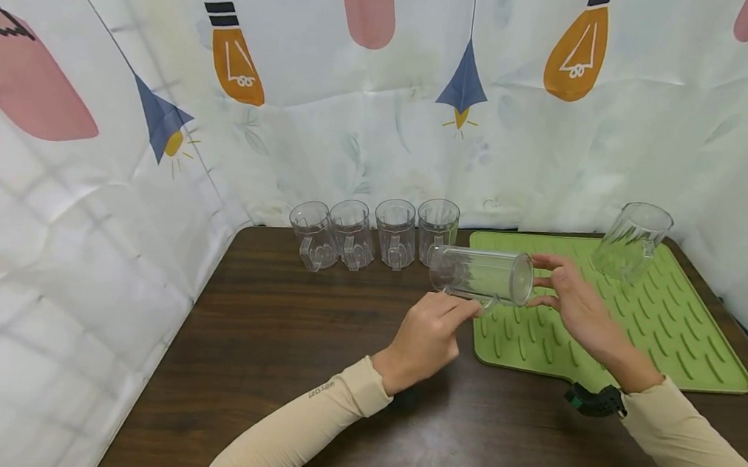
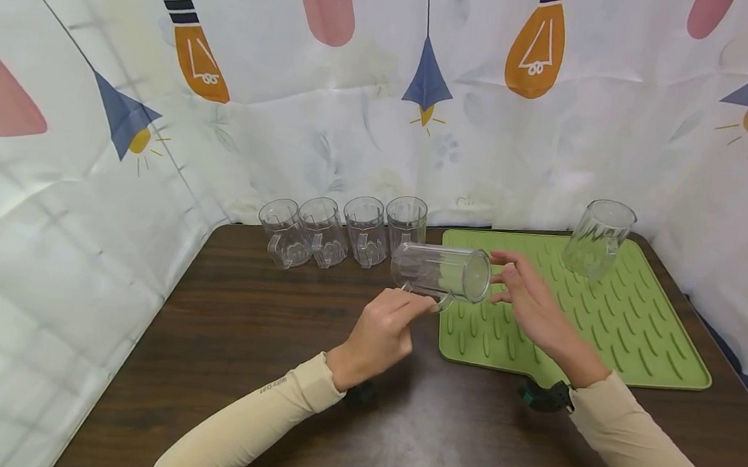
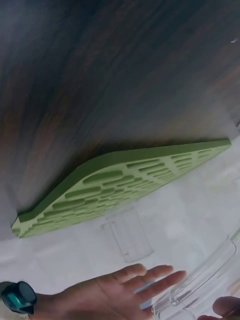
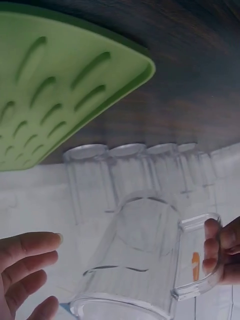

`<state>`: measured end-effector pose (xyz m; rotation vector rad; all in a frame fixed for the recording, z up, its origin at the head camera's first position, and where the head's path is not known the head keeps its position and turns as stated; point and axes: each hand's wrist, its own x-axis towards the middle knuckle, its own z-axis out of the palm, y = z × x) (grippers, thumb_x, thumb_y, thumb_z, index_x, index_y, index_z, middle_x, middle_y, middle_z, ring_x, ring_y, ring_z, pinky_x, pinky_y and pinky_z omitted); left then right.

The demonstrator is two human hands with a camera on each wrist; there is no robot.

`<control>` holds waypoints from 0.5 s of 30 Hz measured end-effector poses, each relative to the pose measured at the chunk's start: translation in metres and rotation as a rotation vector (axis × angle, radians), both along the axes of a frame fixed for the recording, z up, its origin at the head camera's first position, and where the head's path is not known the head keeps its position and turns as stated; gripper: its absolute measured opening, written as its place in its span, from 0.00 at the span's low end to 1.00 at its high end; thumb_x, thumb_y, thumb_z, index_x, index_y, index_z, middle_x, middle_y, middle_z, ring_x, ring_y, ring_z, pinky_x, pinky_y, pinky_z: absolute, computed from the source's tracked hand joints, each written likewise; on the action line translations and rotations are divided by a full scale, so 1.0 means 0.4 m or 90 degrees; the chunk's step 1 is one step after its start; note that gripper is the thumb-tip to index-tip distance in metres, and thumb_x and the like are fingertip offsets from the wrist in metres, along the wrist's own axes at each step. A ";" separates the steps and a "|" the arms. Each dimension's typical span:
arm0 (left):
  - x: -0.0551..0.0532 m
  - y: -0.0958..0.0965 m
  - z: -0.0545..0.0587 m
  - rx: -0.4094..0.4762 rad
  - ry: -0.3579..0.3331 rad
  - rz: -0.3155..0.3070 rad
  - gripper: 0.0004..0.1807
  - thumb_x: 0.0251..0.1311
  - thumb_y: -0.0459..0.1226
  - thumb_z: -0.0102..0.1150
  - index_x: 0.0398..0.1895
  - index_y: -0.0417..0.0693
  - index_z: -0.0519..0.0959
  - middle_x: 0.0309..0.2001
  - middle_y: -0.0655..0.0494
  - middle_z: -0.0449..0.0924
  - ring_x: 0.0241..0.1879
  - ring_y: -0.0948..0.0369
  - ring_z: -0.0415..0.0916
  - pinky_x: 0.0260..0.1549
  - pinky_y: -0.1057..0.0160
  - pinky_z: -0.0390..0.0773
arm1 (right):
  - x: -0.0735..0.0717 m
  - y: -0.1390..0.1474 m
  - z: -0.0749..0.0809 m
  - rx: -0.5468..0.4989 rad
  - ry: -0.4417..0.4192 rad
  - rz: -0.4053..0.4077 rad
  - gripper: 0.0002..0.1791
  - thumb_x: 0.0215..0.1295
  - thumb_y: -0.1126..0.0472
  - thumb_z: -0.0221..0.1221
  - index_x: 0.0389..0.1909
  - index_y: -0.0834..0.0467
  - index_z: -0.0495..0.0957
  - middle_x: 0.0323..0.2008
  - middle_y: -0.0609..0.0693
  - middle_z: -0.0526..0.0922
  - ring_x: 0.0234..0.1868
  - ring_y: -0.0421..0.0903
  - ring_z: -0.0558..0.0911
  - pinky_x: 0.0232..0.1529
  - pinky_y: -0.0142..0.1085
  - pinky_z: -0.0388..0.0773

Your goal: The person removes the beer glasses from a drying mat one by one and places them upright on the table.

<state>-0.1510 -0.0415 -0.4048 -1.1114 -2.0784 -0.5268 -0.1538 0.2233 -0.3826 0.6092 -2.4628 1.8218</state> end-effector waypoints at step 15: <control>0.003 0.012 -0.012 -0.115 0.186 0.044 0.16 0.70 0.26 0.47 0.43 0.49 0.85 0.37 0.60 0.87 0.36 0.64 0.83 0.39 0.67 0.81 | -0.002 -0.046 -0.022 -0.141 -0.056 0.024 0.25 0.86 0.47 0.34 0.73 0.56 0.59 0.65 0.40 0.67 0.64 0.28 0.72 0.57 0.18 0.77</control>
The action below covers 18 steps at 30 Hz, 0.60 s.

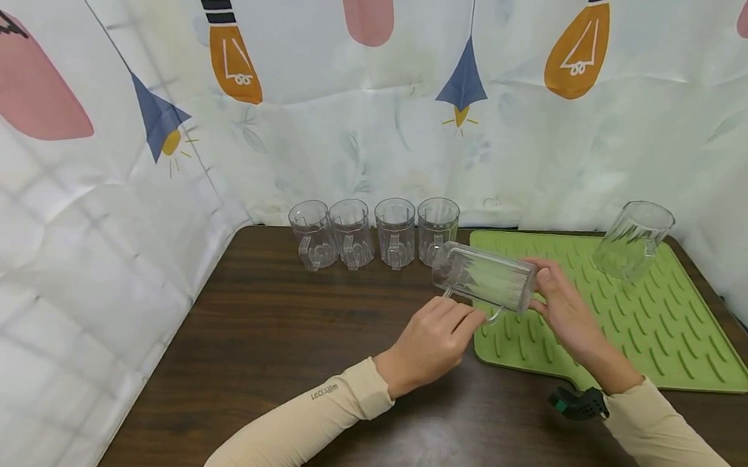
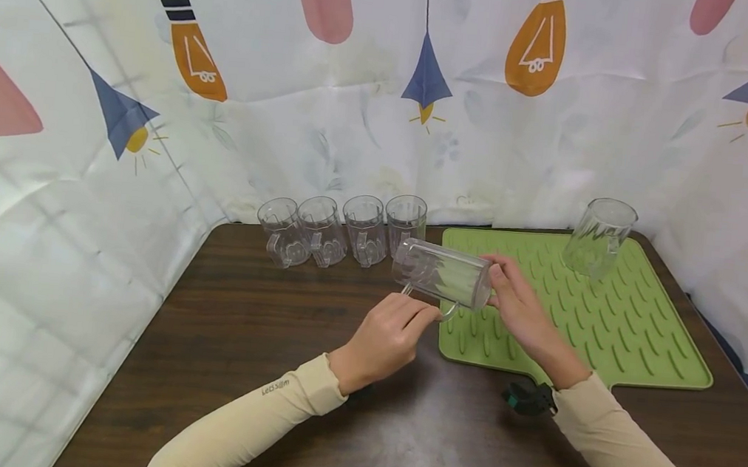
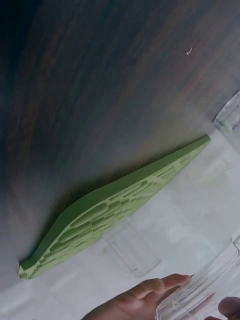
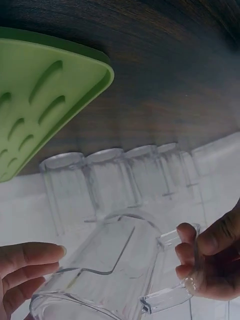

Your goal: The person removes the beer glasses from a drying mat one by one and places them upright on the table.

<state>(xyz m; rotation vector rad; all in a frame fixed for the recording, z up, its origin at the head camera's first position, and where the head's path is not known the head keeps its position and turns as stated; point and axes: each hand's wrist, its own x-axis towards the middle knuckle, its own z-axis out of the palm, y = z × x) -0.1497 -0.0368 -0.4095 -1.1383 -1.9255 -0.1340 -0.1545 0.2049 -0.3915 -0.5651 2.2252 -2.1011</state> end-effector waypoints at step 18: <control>0.008 0.007 -0.009 -0.070 0.097 0.056 0.15 0.77 0.34 0.45 0.40 0.52 0.84 0.33 0.61 0.81 0.32 0.63 0.77 0.34 0.67 0.77 | 0.000 -0.020 -0.015 0.000 -0.044 -0.052 0.19 0.82 0.58 0.48 0.69 0.51 0.63 0.61 0.40 0.70 0.58 0.30 0.77 0.53 0.20 0.80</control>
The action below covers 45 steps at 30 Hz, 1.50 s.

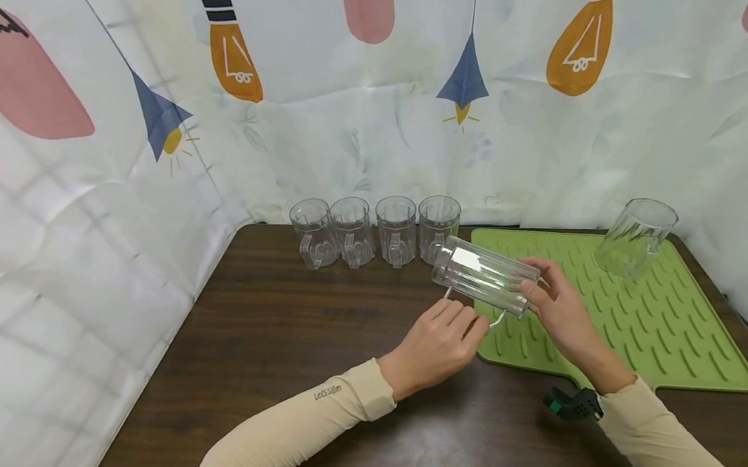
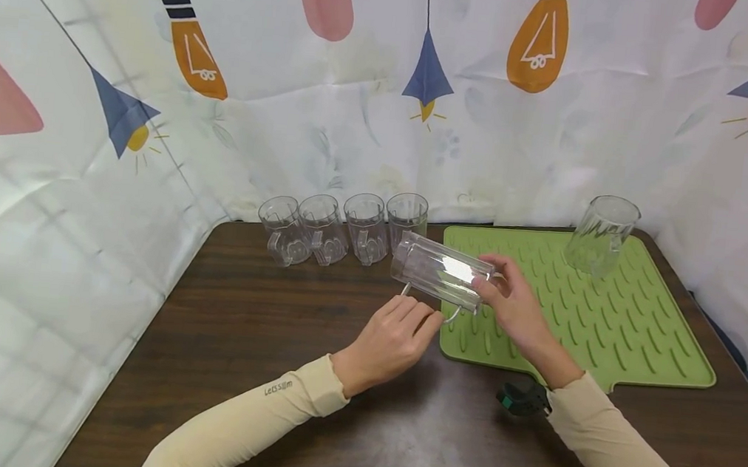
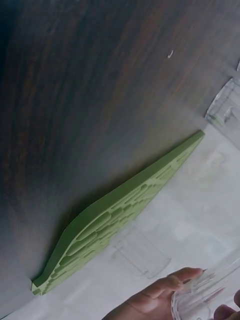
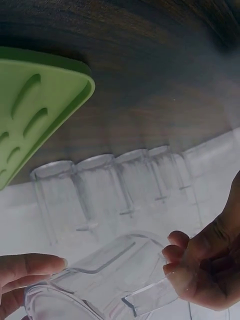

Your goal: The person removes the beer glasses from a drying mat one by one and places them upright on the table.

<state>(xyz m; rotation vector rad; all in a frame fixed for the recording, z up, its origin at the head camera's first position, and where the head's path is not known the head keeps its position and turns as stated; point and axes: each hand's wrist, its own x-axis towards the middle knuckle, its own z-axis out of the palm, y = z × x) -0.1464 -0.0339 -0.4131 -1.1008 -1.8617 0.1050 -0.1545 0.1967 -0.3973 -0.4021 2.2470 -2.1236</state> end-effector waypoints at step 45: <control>-0.002 -0.057 0.026 0.311 -0.190 -0.136 0.15 0.61 0.30 0.66 0.51 0.42 0.83 0.46 0.50 0.85 0.48 0.54 0.82 0.51 0.63 0.83 | -0.003 -0.001 0.006 -0.113 0.042 -0.025 0.17 0.78 0.67 0.52 0.61 0.47 0.69 0.55 0.40 0.76 0.54 0.30 0.82 0.53 0.22 0.81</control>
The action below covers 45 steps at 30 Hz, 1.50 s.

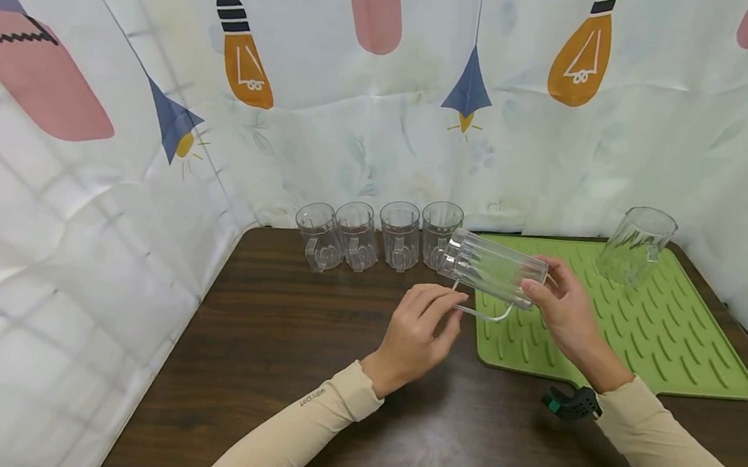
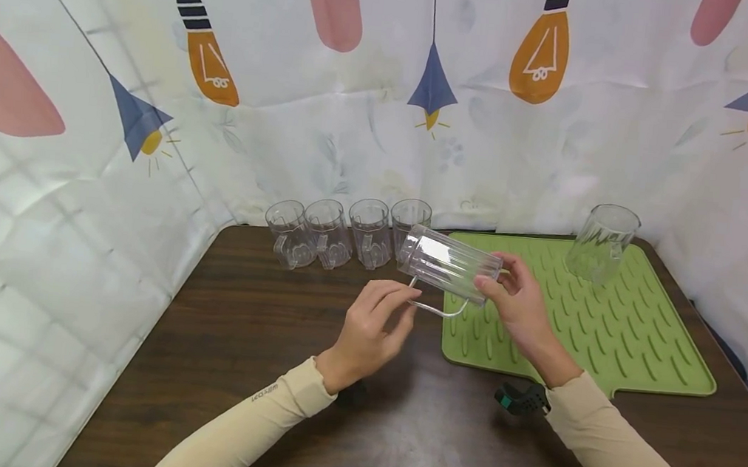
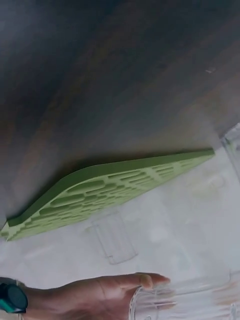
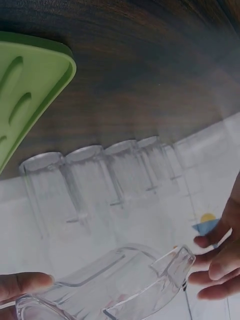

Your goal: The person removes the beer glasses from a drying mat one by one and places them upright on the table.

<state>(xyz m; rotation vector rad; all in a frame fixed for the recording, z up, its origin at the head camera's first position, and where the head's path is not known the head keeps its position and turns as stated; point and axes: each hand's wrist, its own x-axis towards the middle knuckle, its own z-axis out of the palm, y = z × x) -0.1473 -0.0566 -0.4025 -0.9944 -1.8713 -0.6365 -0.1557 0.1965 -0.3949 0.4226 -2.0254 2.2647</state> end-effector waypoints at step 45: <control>0.011 0.092 -0.007 0.923 -0.958 -0.517 0.16 0.78 0.43 0.37 0.41 0.52 0.77 0.34 0.63 0.81 0.39 0.63 0.85 0.54 0.65 0.83 | -0.016 -0.060 -0.008 -0.148 -0.002 -0.010 0.18 0.72 0.71 0.54 0.58 0.51 0.71 0.53 0.46 0.77 0.53 0.38 0.80 0.55 0.25 0.83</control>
